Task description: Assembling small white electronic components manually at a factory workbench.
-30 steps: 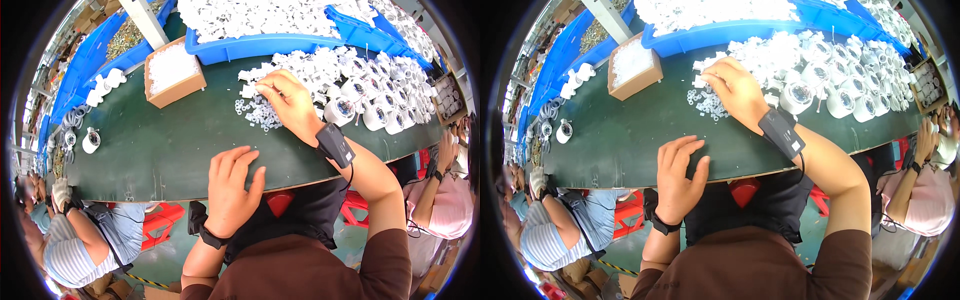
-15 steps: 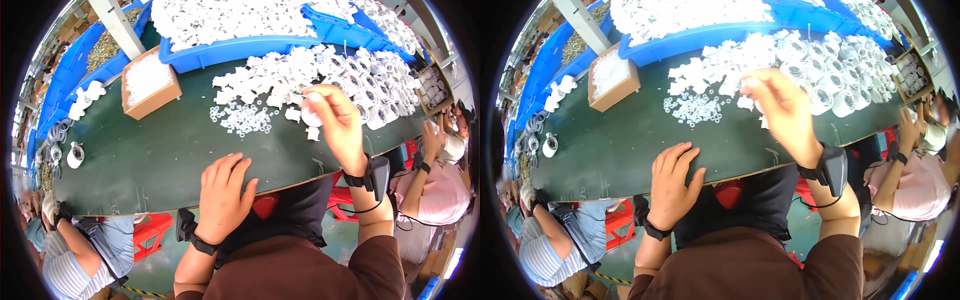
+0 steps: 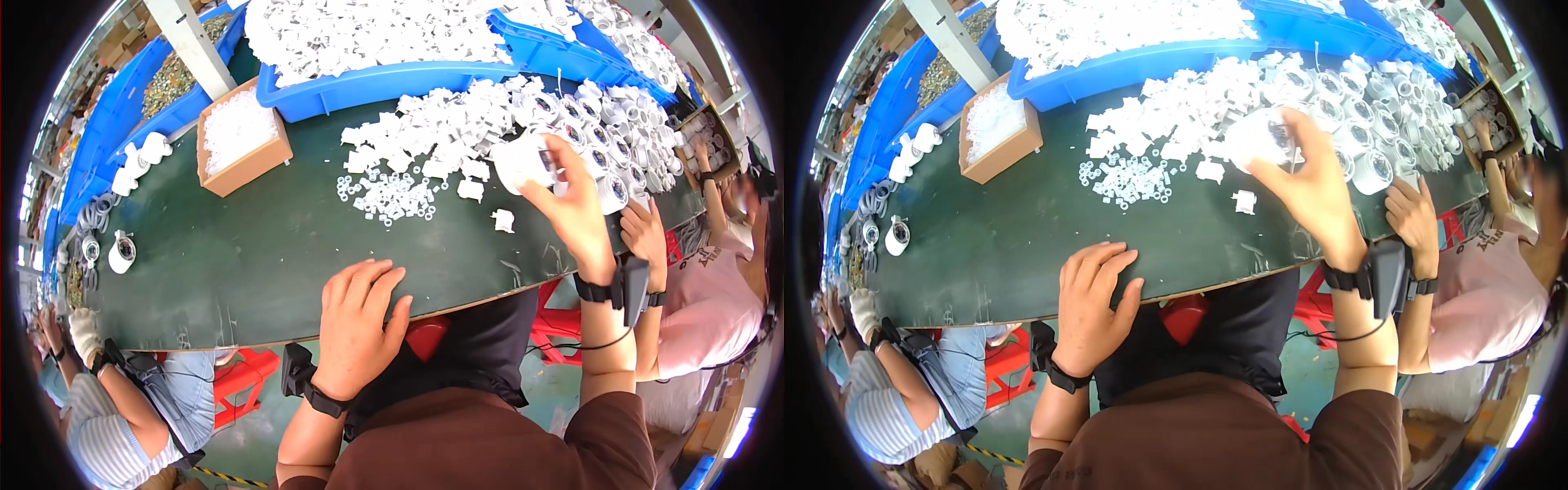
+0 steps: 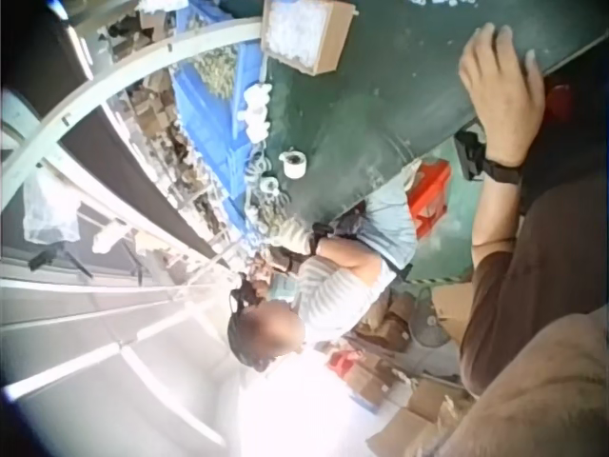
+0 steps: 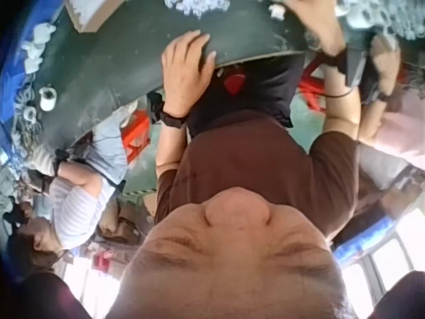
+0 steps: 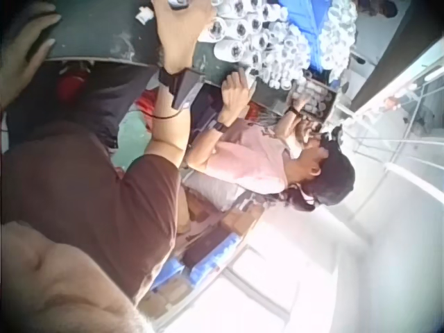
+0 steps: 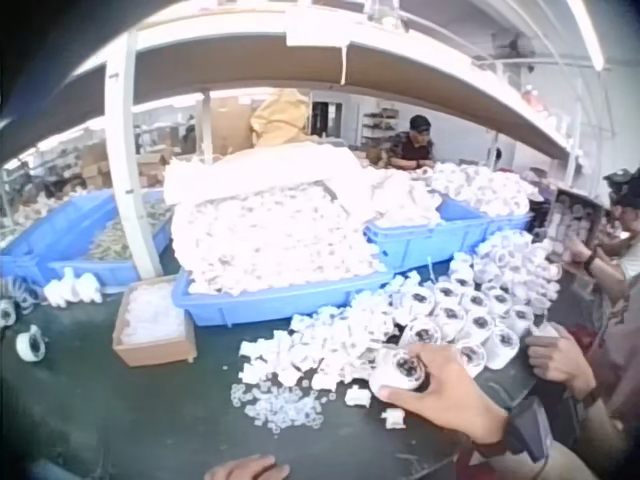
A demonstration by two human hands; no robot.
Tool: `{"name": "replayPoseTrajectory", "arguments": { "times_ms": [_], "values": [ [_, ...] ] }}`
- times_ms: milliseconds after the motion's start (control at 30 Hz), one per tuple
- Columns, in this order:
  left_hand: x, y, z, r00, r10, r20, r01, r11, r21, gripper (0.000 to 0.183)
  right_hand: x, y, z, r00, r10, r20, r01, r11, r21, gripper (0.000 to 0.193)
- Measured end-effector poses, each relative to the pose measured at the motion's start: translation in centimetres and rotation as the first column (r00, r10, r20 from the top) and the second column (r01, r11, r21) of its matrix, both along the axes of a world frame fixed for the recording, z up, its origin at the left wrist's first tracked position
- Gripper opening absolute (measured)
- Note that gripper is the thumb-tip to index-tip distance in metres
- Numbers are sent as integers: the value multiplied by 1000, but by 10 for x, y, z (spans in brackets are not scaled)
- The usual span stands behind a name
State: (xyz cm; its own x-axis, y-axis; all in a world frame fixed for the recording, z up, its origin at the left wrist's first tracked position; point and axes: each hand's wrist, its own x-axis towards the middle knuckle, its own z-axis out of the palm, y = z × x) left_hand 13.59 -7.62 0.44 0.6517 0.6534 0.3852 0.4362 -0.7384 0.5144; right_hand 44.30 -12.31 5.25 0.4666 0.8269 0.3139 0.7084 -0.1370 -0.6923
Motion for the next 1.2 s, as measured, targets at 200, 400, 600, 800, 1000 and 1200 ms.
{"name": "replayPoseTrajectory", "arguments": {
  "times_ms": [200,400,600,800,1000,1200],
  "values": [
    [-7,-9,13,920,17,392,232,782,-579,87,-75,-17,10,823,486,295,-528,845,79,71],
    [-18,-7,5,868,200,455,170,740,-650,68,-133,-6,-33,682,710,173,-729,642,240,55],
    [-34,-1,11,930,143,338,-9,930,-366,56,-144,9,-13,347,556,-756,-571,764,300,57],
    [-32,-3,15,966,106,234,-44,966,-256,49,-152,20,-5,487,661,-571,-668,703,245,16],
    [-17,-1,10,913,289,287,-261,956,-133,24,-156,11,-3,605,735,-306,-721,669,180,17],
    [-15,0,7,860,315,401,-201,932,-301,14,-173,7,-34,480,511,-713,-406,850,336,13]
  ]
}}
